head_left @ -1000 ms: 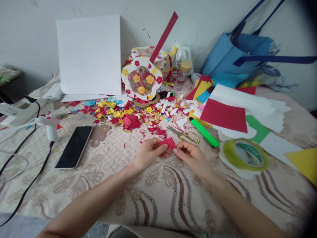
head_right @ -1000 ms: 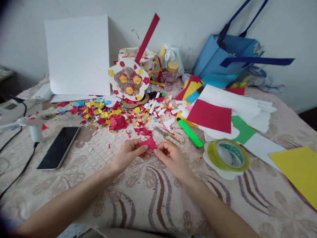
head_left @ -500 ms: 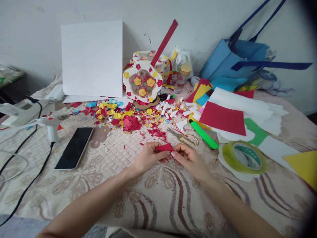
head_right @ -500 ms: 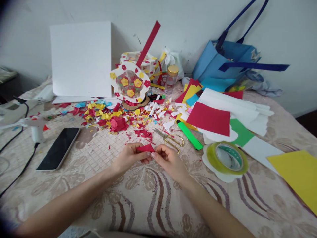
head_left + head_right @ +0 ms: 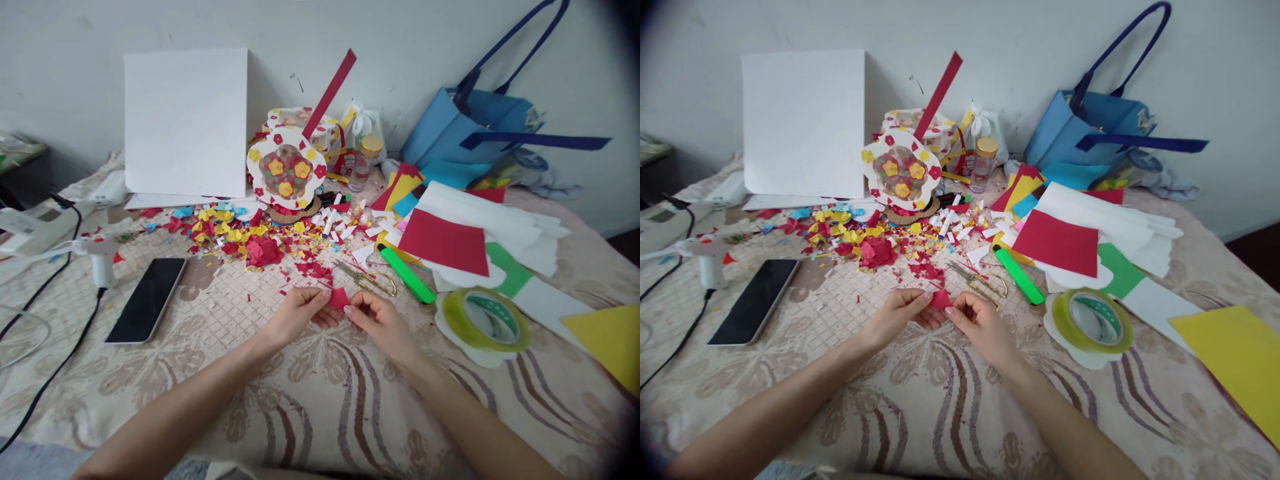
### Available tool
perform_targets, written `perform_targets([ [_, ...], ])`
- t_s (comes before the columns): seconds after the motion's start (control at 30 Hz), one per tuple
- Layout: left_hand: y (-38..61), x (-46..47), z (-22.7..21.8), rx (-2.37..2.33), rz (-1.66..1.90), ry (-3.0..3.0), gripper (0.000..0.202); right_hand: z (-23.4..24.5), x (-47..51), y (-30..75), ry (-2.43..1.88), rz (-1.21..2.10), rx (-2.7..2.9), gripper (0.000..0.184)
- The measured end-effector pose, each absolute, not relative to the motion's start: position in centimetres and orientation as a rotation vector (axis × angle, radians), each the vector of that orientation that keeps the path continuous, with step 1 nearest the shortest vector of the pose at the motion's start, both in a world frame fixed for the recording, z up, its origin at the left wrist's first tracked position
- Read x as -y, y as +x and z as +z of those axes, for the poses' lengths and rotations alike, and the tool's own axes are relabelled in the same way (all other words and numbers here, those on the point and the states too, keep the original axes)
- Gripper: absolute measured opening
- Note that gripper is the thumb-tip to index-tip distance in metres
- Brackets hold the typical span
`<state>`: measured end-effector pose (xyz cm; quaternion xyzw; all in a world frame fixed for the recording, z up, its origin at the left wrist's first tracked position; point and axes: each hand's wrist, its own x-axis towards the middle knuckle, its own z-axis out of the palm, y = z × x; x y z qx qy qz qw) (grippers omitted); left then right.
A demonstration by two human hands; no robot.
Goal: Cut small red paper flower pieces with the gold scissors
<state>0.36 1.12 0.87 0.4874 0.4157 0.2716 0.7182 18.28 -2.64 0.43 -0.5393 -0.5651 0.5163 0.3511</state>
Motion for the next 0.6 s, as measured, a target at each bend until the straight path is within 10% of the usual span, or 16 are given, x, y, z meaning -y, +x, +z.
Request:
perform_targets([
  [0.6,-0.03,-1.19,0.74,-0.942,0.644,1.379,0.03,0.34,2.94,18.18,-1.471,1.257,1.613,0.026],
])
